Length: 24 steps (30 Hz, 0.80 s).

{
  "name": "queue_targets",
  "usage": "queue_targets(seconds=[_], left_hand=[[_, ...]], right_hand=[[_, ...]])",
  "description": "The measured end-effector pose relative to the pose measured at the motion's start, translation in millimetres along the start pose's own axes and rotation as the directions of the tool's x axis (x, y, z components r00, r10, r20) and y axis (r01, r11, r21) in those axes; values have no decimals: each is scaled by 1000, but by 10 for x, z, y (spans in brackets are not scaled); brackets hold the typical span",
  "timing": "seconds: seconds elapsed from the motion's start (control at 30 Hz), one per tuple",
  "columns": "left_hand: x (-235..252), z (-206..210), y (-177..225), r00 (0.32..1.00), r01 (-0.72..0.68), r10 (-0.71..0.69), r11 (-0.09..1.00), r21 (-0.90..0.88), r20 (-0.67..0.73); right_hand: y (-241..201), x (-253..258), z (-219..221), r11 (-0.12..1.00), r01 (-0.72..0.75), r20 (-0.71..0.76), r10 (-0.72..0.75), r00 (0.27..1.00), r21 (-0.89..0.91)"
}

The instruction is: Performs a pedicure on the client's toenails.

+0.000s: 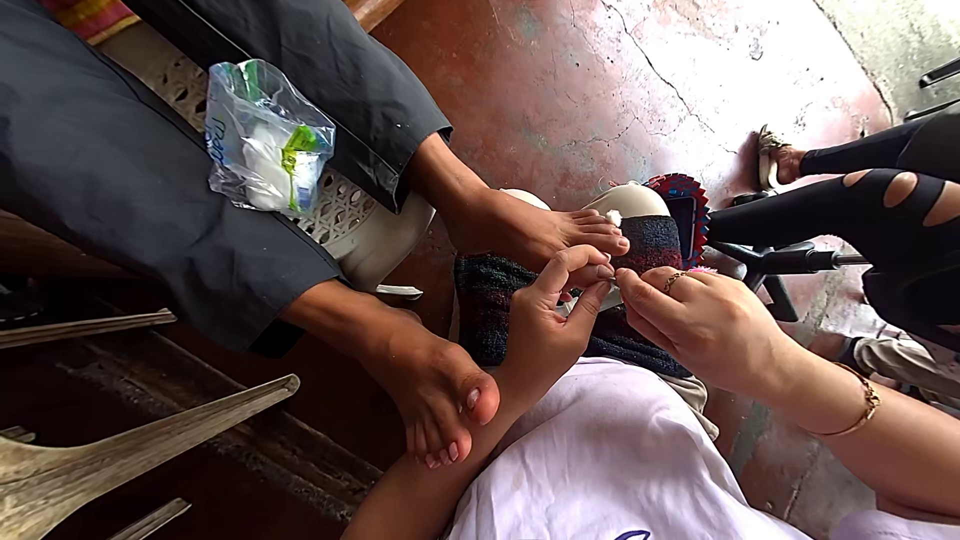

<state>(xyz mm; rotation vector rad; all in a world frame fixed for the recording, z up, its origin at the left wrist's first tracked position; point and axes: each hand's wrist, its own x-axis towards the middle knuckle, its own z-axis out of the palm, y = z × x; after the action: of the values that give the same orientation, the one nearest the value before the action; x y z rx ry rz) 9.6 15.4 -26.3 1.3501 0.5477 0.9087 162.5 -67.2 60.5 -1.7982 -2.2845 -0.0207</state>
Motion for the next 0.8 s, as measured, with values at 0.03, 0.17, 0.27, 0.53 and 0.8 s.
queue_targets(seconds=[0.03, 0.17, 0.27, 0.53, 0.8], left_hand=[[0, 1, 0, 1000, -1, 1, 1000, 0, 0], [3, 2, 3, 1000, 6, -6, 1000, -5, 2], [-2, 4, -3, 1000, 0, 0, 1000, 6, 1], [-1, 1, 3, 1000, 11, -11, 1000, 6, 2], [7, 5, 2, 1000, 7, -7, 1000, 9, 1]], right_hand=[[8, -2, 3, 1000, 5, -3, -5, 1000, 5], [47, -15, 8, 1000, 24, -24, -24, 999, 9], [66, -21, -6, 999, 35, -31, -36, 999, -23], [58, -39, 45, 999, 37, -12, -37, 999, -4], [61, -5, 25, 972, -94, -5, 98, 995, 217]])
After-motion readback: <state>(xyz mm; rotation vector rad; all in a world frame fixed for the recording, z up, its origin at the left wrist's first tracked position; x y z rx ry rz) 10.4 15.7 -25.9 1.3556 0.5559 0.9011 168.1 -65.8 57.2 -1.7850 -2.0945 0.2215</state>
